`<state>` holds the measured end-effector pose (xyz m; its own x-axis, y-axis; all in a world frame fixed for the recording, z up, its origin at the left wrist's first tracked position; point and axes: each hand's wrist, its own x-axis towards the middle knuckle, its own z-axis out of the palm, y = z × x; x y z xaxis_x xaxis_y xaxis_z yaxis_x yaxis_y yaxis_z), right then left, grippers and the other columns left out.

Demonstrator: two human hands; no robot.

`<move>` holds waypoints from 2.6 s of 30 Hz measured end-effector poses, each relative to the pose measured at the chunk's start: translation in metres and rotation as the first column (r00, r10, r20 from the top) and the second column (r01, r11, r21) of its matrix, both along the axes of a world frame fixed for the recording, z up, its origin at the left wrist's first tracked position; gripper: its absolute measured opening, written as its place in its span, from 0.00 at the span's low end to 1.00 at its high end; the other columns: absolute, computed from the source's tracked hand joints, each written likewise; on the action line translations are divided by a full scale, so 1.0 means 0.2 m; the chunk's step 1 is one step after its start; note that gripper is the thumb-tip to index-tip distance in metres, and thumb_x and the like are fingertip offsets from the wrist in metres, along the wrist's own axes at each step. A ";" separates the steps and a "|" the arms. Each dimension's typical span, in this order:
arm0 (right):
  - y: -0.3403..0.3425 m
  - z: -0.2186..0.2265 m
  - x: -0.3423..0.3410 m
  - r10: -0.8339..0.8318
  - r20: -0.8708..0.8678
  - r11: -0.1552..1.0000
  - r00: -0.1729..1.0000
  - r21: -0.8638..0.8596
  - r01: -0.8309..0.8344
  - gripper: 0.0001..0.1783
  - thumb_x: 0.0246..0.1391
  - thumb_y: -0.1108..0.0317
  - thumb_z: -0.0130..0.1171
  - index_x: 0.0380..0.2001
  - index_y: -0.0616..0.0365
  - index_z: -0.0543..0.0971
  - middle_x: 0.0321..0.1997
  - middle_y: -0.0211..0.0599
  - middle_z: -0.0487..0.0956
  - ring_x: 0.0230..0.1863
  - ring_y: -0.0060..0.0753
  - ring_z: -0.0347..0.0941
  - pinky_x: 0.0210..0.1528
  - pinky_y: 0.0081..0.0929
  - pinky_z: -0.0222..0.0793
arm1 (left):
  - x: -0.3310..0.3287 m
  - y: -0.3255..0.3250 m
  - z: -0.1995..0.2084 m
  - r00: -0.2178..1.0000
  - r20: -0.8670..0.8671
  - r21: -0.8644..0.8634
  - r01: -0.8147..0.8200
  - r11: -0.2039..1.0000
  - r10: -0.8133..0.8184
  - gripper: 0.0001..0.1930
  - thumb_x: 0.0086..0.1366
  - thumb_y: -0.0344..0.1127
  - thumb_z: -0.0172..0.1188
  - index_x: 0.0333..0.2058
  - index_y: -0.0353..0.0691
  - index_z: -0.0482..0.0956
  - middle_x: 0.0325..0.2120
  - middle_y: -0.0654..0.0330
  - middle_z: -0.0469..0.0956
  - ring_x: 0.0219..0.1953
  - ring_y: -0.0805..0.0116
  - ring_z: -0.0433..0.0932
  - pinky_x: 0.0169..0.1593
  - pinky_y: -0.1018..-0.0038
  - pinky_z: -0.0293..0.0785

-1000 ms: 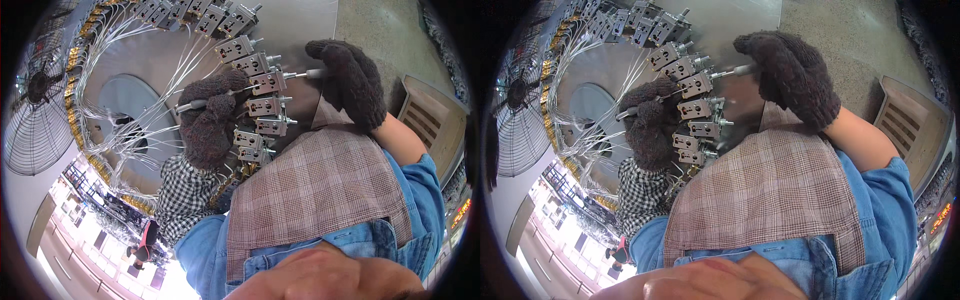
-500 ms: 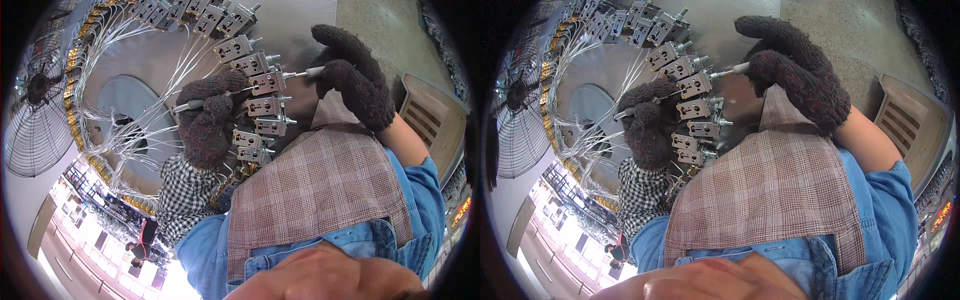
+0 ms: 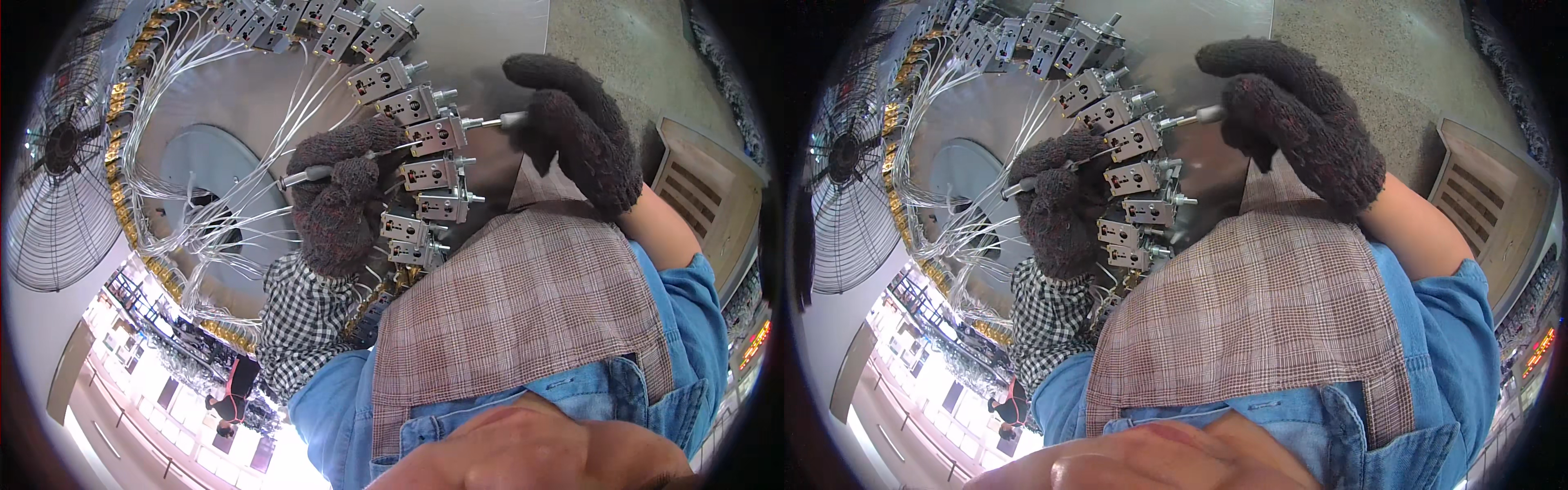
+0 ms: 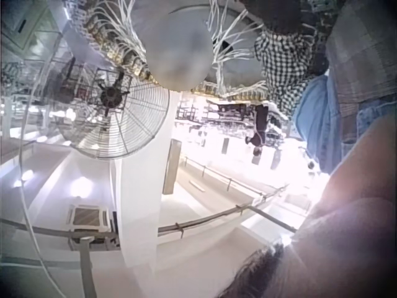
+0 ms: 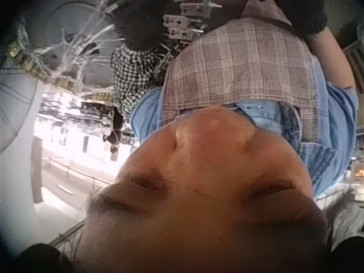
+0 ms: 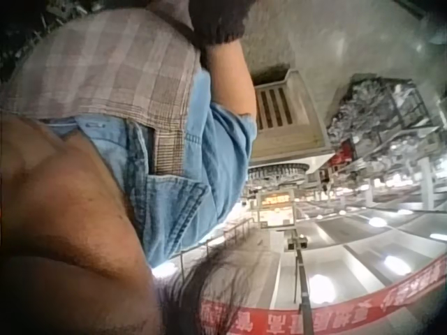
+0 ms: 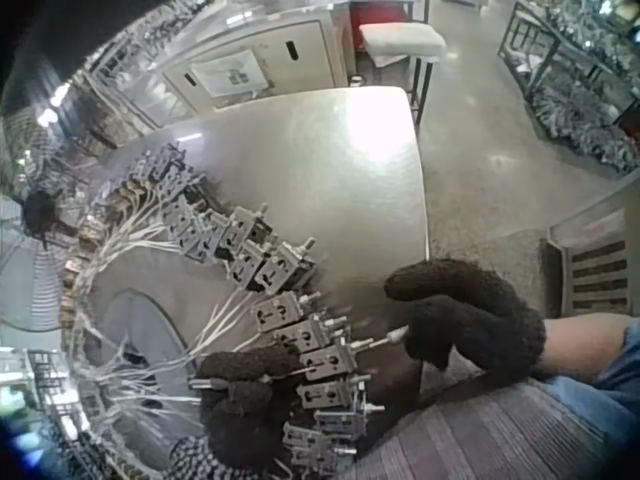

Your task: The person uses a small probe tool to inspect and test each electronic component in a large circular array.

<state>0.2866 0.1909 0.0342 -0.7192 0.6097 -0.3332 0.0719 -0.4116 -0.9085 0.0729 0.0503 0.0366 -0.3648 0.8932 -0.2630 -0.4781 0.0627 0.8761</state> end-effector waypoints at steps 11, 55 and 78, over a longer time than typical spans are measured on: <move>0.00 -0.01 -0.01 -0.012 -0.044 0.998 0.999 0.068 0.015 0.22 0.57 0.61 0.50 0.53 0.56 0.66 0.34 0.36 0.75 0.32 0.23 0.72 0.32 0.21 0.71 | 0.01 0.01 0.03 0.997 -0.073 -0.045 -0.010 0.999 0.007 0.19 0.57 0.40 0.58 0.40 0.30 0.68 0.38 0.43 0.74 0.39 0.54 0.76 0.43 0.64 0.77; 0.00 -0.01 0.00 -0.059 0.001 0.998 0.998 0.031 0.059 0.22 0.55 0.58 0.51 0.52 0.54 0.68 0.28 0.35 0.74 0.26 0.22 0.71 0.24 0.19 0.69 | 0.00 0.02 0.01 0.982 -0.187 -0.071 0.013 0.997 -0.026 0.22 0.58 0.47 0.57 0.39 0.30 0.70 0.39 0.45 0.74 0.36 0.59 0.77 0.36 0.68 0.78; 0.00 -0.07 -0.03 -0.088 -0.195 0.993 0.977 0.060 0.101 0.22 0.57 0.60 0.49 0.52 0.59 0.67 0.37 0.41 0.75 0.33 0.27 0.73 0.35 0.25 0.72 | -0.02 0.01 0.00 0.997 0.069 -0.002 0.036 0.999 -0.036 0.14 0.57 0.32 0.58 0.41 0.33 0.71 0.39 0.49 0.75 0.41 0.61 0.77 0.41 0.70 0.78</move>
<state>0.2798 0.1907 0.0194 -0.7037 0.6947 -0.1491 -0.1429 -0.3439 -0.9280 0.0680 0.0522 0.0362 -0.3133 0.9044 -0.2896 -0.5350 0.0839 0.8407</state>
